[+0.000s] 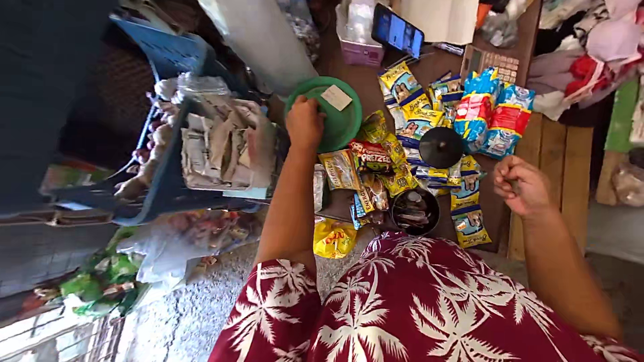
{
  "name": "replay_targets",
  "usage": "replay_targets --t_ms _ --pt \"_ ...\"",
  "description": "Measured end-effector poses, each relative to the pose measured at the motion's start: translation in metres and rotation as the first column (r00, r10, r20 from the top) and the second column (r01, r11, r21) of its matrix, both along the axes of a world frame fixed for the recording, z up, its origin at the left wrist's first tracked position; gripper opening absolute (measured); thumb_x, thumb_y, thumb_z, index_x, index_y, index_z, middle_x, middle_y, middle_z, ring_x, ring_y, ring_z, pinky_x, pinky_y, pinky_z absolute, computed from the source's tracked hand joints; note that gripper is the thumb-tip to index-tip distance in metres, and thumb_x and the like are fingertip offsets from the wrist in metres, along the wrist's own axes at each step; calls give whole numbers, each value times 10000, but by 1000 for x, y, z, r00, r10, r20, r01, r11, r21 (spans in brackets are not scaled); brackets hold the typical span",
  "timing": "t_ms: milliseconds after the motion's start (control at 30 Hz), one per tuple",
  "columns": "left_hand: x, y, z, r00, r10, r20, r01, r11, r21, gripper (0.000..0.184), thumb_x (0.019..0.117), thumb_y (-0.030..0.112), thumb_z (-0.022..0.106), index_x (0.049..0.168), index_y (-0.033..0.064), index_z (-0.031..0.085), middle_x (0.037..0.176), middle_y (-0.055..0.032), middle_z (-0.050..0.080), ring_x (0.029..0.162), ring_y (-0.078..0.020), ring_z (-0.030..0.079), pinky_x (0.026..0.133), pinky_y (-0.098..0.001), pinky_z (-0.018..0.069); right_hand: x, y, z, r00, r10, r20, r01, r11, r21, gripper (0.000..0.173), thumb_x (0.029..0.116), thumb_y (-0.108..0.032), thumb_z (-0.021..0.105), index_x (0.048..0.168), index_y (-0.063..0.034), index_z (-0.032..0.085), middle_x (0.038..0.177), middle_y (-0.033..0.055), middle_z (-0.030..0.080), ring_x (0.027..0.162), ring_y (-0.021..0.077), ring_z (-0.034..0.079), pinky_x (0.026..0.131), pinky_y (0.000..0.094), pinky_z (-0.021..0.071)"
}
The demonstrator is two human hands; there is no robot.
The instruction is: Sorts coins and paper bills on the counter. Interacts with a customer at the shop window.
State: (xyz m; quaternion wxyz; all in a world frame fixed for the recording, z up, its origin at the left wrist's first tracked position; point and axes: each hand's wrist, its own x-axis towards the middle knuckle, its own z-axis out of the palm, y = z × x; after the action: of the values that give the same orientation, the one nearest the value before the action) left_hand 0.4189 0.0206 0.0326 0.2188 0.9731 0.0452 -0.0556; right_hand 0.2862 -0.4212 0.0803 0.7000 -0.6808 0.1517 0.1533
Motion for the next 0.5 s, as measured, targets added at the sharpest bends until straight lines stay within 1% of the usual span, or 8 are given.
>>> replay_targets --t_ms 67,100,167,233,300,367,433,500 --pt "-2 -6 2 999 37 6 -37 999 31 305 1004 136 612 1241 -48 665 1302 -339 592 1249 -542 541 1039 -733 369 11 14 -7 998 59 23 -53 978 -203 233 994 -72 361 897 -130 565 697 -74 550 454 -19 368 416 134 302" --pt "-3 -9 5 998 63 -8 -62 997 45 309 1003 141 613 1247 -41 665 1309 -333 592 1257 -535 539 1045 -729 366 19 22 -11 991 127 41 -105 931 -349 199 1025 -91 388 997 -85 585 727 -43 557 495 7 406 454 167 339" --pt "-6 -13 11 994 110 -18 -108 992 58 382 982 162 641 1314 -26 632 1359 -325 569 1291 -524 518 1073 -727 334 38 38 -16 951 307 29 -226 758 -612 275 1061 -153 468 1249 7 590 877 131 637 705 205 597 661 398 513" --pt "-19 -19 24 990 133 48 -135 990 32 630 943 198 690 1497 -5 468 1480 -326 464 1368 -556 412 1110 -760 233 54 58 -20 899 437 -33 -292 542 -788 436 1057 -309 553 1382 -19 548 946 227 670 824 393 664 747 602 524" --pt "-45 -32 44 975 91 202 -98 995 25 779 954 302 689 1586 20 331 1577 -297 374 1472 -543 283 1149 -766 139 67 76 -29 856 506 -107 -309 334 -890 533 1021 -412 609 1404 -46 547 1058 279 688 942 503 674 773 699 499" --pt "-87 -53 65 937 -49 346 48 999 11 890 948 459 670 1601 -2 280 1629 -264 309 1526 -503 193 1183 -736 115 73 86 -38 836 535 -124 -288 235 -929 462 1046 -380 578 1350 -32 581 1154 301 673 1013 539 663 778 718 489" --pt "-132 -76 75 822 -247 513 276 961 20 899 919 557 648 1578 24 350 1637 -222 323 1542 -454 194 1215 -684 148 73 84 -42 829 555 -74 -237 228 -944 334 1060 -275 546 1235 -1 622 1091 296 681 970 532 674 730 711 499" --pt "-168 -78 90 657 -359 663 351 924 152 753 955 664 529 1524 176 456 1634 -109 373 1558 -322 226 1242 -612 138 69 76 -44 806 592 21 -194 298 -935 302 1030 -239 566 1164 21 639 1007 298 687 919 531 675 715 726 494"
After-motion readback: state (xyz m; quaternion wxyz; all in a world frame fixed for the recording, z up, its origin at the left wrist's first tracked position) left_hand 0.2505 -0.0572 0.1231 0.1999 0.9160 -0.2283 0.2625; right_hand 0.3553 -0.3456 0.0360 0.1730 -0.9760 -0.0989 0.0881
